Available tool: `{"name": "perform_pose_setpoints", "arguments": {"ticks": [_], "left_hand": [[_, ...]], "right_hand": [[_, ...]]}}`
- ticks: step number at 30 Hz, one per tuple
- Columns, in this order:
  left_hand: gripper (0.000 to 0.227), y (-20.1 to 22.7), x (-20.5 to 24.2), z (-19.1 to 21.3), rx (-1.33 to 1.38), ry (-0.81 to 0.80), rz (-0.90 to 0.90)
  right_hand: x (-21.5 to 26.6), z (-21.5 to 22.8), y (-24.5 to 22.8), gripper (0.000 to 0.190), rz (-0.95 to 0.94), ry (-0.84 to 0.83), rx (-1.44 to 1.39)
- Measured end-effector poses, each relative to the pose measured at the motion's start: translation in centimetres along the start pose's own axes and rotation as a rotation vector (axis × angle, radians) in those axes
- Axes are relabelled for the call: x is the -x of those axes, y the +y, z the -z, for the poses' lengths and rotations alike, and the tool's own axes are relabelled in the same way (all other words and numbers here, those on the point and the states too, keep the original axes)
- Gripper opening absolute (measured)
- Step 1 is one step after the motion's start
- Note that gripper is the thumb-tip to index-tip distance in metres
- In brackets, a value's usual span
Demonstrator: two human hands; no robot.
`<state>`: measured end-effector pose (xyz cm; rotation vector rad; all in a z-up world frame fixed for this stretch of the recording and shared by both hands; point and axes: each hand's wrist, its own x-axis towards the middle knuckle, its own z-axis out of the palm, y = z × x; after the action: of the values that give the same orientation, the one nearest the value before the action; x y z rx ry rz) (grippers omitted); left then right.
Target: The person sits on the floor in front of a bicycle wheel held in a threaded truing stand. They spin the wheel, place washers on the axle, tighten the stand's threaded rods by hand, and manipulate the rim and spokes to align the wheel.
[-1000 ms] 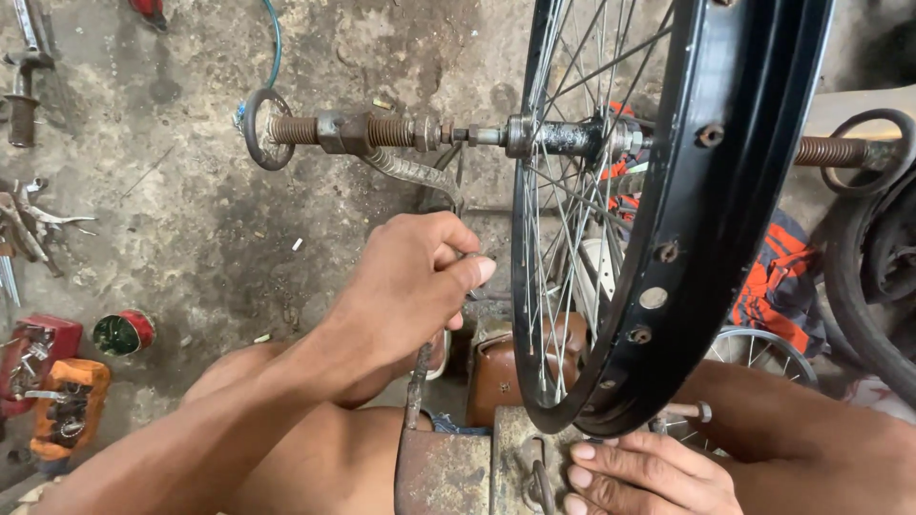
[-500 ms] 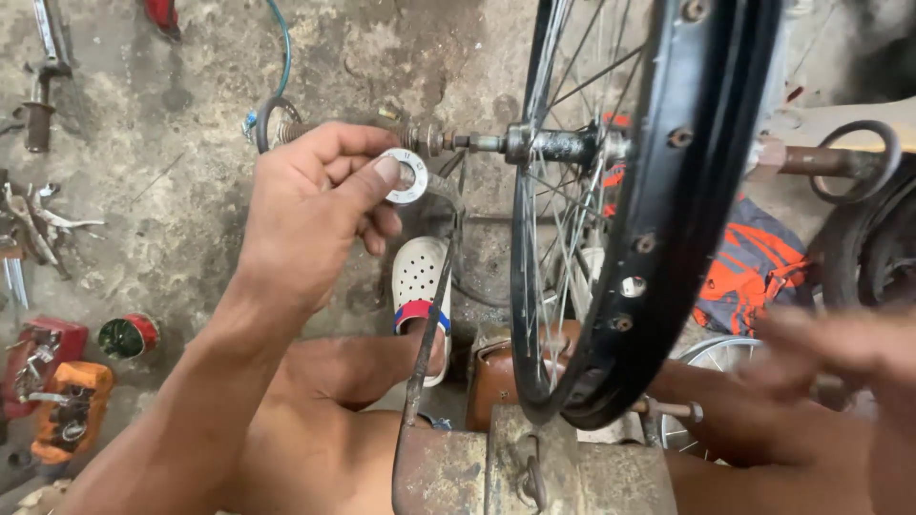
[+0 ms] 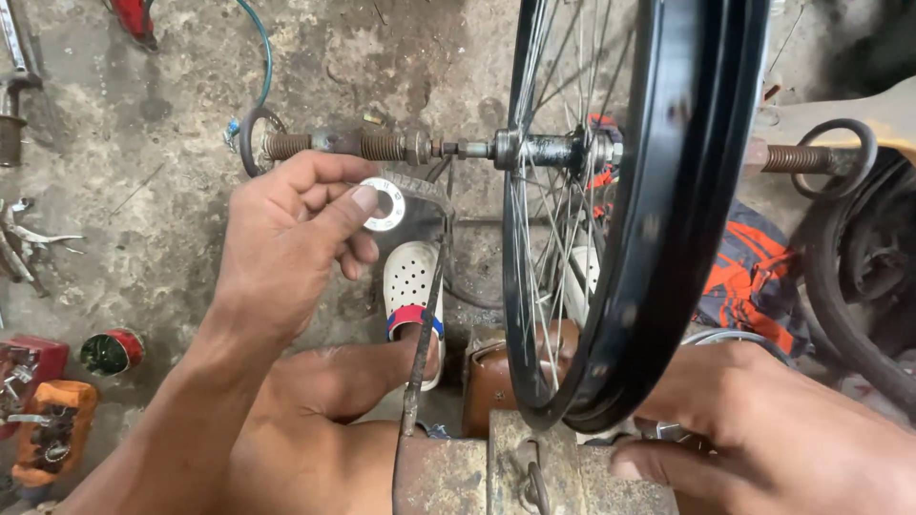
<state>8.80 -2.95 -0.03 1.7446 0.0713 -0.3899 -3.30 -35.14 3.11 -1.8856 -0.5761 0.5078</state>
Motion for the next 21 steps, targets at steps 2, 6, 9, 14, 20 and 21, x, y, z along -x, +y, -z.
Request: {"name": "perform_pose_setpoints", "arguments": {"ticks": [2,6,9,14,20,21], "left_hand": [[0.023,-0.1,0.0,0.2,0.010,-0.002,-0.005],[0.022,0.6,0.1,0.0,0.013,0.001,-0.026],[0.022,1.0,0.1,-0.3,-0.025,0.011,-0.026],[0.022,1.1,-0.1,-0.7,-0.039,0.008,-0.033],[0.020,1.1,0.0,-1.1,-0.036,-0.007,-0.045],[0.020,0.9,0.0,-0.9,-0.036,-0.005,-0.046]], "right_hand": [[1.3,0.2,2.5,0.025,-0.031,-0.122,0.192],[1.7,0.8,2.8,0.022,-0.683,0.002,0.189],[0.2,1.4,0.0,0.016,-0.893,0.259,-0.149],[-0.6,0.8,-2.8,0.042,0.131,0.389,-0.245],[1.5,-0.6,-1.4,0.014,-0.156,0.348,-0.104],[0.8,-0.3,-1.0,0.014,-0.153,0.348,-0.103]]}}
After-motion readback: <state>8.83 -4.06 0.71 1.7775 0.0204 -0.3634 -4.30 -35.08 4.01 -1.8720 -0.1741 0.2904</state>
